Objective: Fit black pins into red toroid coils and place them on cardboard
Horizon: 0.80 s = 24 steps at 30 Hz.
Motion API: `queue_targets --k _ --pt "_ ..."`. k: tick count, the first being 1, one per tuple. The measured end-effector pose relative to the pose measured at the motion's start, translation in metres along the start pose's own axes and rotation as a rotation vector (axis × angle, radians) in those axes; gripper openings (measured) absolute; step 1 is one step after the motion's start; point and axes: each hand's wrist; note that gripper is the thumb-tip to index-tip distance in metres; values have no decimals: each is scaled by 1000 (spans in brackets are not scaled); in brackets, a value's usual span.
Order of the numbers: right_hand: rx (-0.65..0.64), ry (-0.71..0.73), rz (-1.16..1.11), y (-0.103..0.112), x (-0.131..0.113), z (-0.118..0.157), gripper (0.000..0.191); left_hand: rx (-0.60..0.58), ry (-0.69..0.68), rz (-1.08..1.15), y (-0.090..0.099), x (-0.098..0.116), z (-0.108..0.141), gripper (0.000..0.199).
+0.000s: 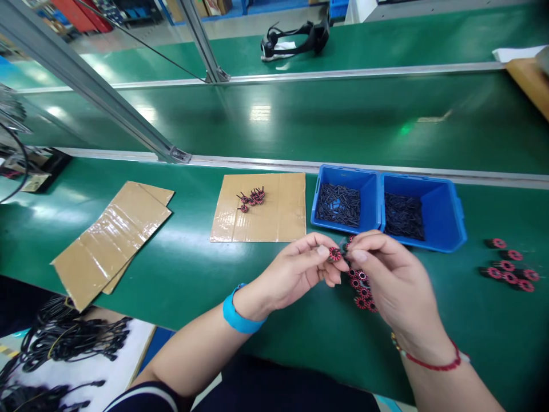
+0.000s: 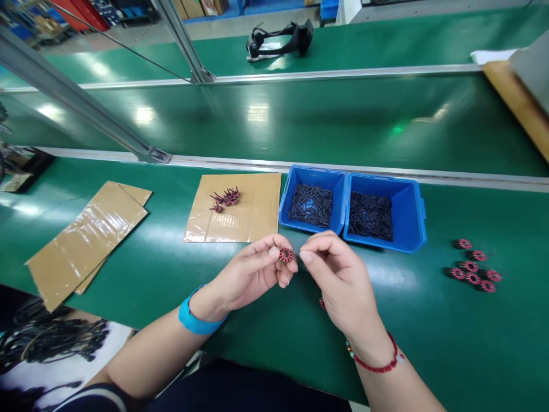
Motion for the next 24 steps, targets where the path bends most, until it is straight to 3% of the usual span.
queue_targets --k 2,4,6,9,16,19,24 --pt "148 84 -10 2 1 0 7 10 3 38 1 0 -1 28" --pt "219 91 -6 3 0 -1 7 4 21 56 1 0 -1 27" --pt "166 27 43 4 0 -2 5 -23 43 60 2 -1 -1 27" --pt "-20 -35 114 3 2 -2 7 -56 68 58 1 -2 0 29" --pt "-142 107 223 7 3 1 10 -57 148 14 0 -2 0 32" --pt "-135 151 355 14 -7 -1 9 -19 171 -24 0 -2 1 33" --pt "72 270 683 24 -32 -35 9 56 115 -36 0 -2 1 28"
Point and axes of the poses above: each hand's wrist, its own z-axis away from the middle knuckle, its own y-axis out of the back of the hand, x = y × z, and after that the axes turned 4 degrees about -y, right-handed
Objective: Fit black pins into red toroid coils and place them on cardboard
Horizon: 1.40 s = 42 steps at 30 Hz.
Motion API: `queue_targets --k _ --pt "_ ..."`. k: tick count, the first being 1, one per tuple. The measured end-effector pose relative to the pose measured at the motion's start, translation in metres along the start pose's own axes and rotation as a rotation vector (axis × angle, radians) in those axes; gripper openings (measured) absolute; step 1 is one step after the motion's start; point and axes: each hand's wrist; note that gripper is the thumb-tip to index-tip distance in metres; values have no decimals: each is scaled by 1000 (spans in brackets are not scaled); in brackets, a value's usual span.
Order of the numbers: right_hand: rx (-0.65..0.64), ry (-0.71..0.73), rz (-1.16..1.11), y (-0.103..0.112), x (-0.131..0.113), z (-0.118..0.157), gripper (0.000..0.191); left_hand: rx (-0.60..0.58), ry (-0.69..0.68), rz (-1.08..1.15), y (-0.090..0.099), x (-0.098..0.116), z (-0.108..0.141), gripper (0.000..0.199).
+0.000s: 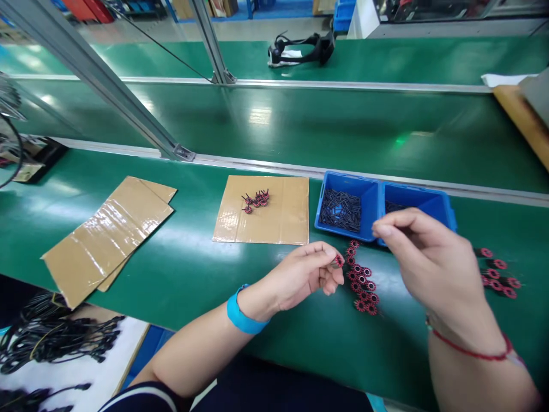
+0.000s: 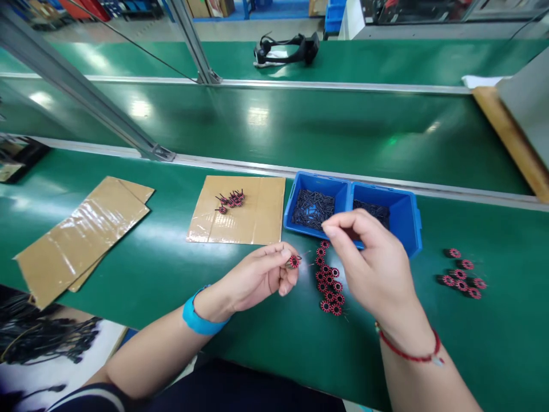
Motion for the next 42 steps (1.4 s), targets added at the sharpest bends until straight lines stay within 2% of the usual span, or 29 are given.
queue_targets --k 2,5,8,10,13,24,26,28,30,33,36,42 --pt "-91 34 233 -6 1 -25 13 26 -39 24 0 1 -1 25" --pt "-465 33 648 -31 7 -57 22 74 -87 54 2 3 -4 19" --pt "-563 19 725 -60 16 -72 21 128 -124 67 6 5 -10 15" --pt "-555 1 732 -71 21 -75 20 148 -143 76 9 5 -13 13" --pt "-519 -26 714 -73 25 -75 23 150 -162 94 11 6 -14 12" --pt "-239 -118 380 -32 27 -75 18 152 -198 84 9 8 -12 10" --pt "-200 -178 191 -26 26 -72 17 146 -199 78 8 8 -11 10" --pt "-190 -274 -94 -20 21 -66 17 131 -196 72 7 8 -9 12" --pt "-222 -371 -351 -17 14 -56 22 102 -193 65 5 9 -7 15" --pt "-267 -457 -572 -16 5 -37 27 46 -196 54 2 11 -3 22" --pt "-280 -454 -628 -15 -1 -19 25 2 -182 36 -1 12 1 27" --pt "-264 -351 -514 -6 -13 -6 15 -40 -136 10 -5 11 5 31"
Point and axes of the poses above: each hand's wrist, its own z-axis away from the middle knuckle, its own y-axis out of the back of the hand, x = y × z, and after that the axes turned 4 degrees about -y, right-handed
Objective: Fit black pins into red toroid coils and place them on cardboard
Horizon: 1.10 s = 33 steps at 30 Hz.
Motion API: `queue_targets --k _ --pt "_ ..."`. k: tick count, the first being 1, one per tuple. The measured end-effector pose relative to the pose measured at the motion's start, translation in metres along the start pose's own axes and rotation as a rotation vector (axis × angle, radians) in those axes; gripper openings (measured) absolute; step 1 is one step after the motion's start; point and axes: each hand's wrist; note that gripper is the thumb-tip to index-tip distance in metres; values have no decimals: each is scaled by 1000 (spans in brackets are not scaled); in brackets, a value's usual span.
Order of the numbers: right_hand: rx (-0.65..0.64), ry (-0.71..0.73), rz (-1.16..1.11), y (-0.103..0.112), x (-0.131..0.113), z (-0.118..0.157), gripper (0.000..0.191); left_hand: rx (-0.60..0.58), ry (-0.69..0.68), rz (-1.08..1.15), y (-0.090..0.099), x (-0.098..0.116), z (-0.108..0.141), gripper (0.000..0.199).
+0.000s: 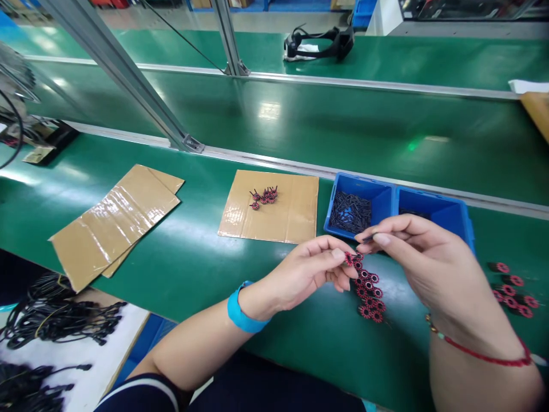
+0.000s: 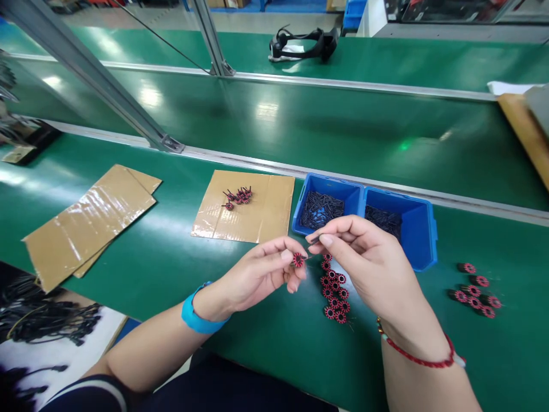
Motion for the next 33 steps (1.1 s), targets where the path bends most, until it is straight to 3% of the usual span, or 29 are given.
queue_targets --k 9,33 --pt "30 54 121 1 -15 3 13 8 -42 79 1 1 -1 29" --pt "-66 -2 119 -1 -15 1 16 18 -47 80 2 1 0 26"
Point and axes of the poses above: each hand's wrist, its own z-axis away from the middle knuckle, its own y-axis out of the back of the hand, x = y × z, and after that the axes turned 4 degrees about -y, right-handed
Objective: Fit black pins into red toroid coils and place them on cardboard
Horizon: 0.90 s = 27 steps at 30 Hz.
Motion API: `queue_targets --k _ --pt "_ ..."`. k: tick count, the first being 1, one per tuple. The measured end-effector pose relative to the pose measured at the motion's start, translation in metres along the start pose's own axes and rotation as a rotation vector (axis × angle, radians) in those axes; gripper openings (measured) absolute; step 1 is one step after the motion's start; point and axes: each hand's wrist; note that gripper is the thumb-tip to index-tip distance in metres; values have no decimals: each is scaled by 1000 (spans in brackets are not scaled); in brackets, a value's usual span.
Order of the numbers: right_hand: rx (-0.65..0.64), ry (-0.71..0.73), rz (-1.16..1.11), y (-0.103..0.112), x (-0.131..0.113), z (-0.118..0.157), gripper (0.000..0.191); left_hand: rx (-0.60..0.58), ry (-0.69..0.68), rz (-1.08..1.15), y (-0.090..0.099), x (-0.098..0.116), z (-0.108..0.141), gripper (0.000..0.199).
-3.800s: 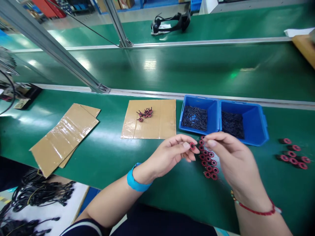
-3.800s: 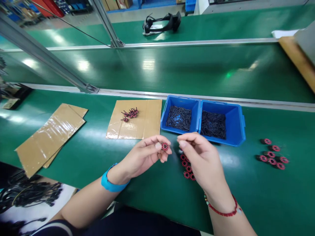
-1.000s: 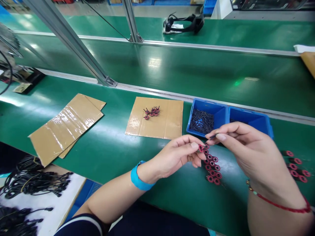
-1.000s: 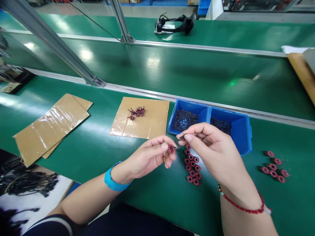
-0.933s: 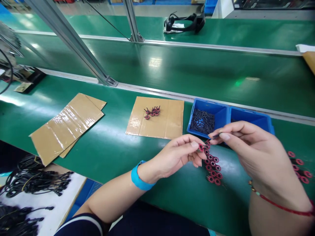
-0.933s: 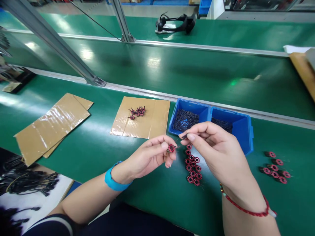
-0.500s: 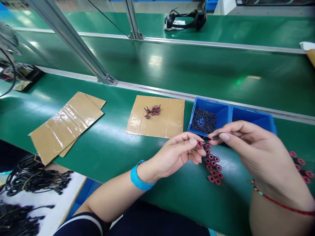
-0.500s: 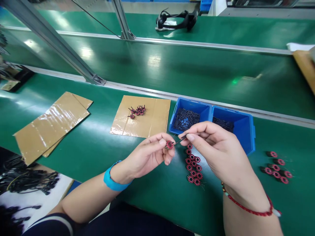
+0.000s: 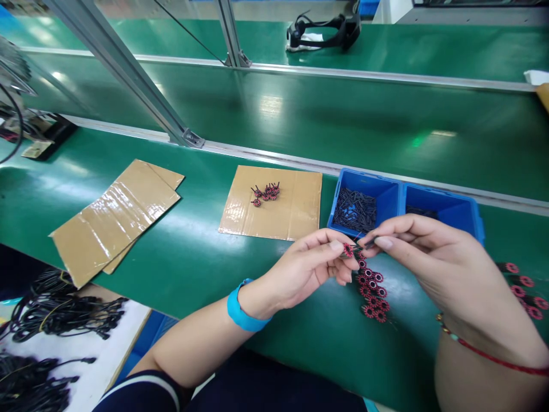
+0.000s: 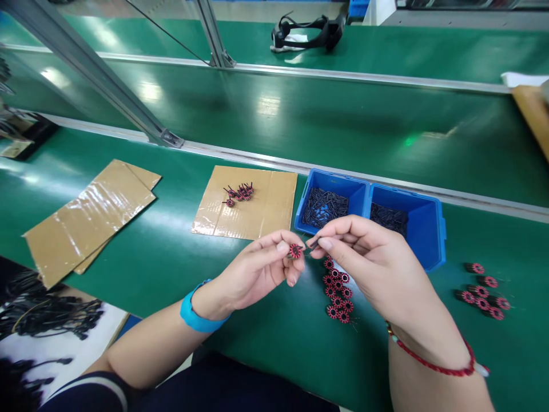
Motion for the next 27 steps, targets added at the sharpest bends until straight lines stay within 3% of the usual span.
queue_targets --k 5,14,27 --pt "31 30 46 -1 4 -3 21 -5 -28 23 -1 0 -1 24" --pt "269 127 58 -11 4 9 8 81 -89 43 -3 -1 -4 23" --pt "262 157 120 -13 2 13 5 86 -95 31 -2 -2 -3 25"
Point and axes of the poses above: each hand's wrist, its own z-axis away from the middle knuckle, its own y-axis out of the back of the hand, x = y × z, and after that the axes turned 4 degrees about -y, right-handed
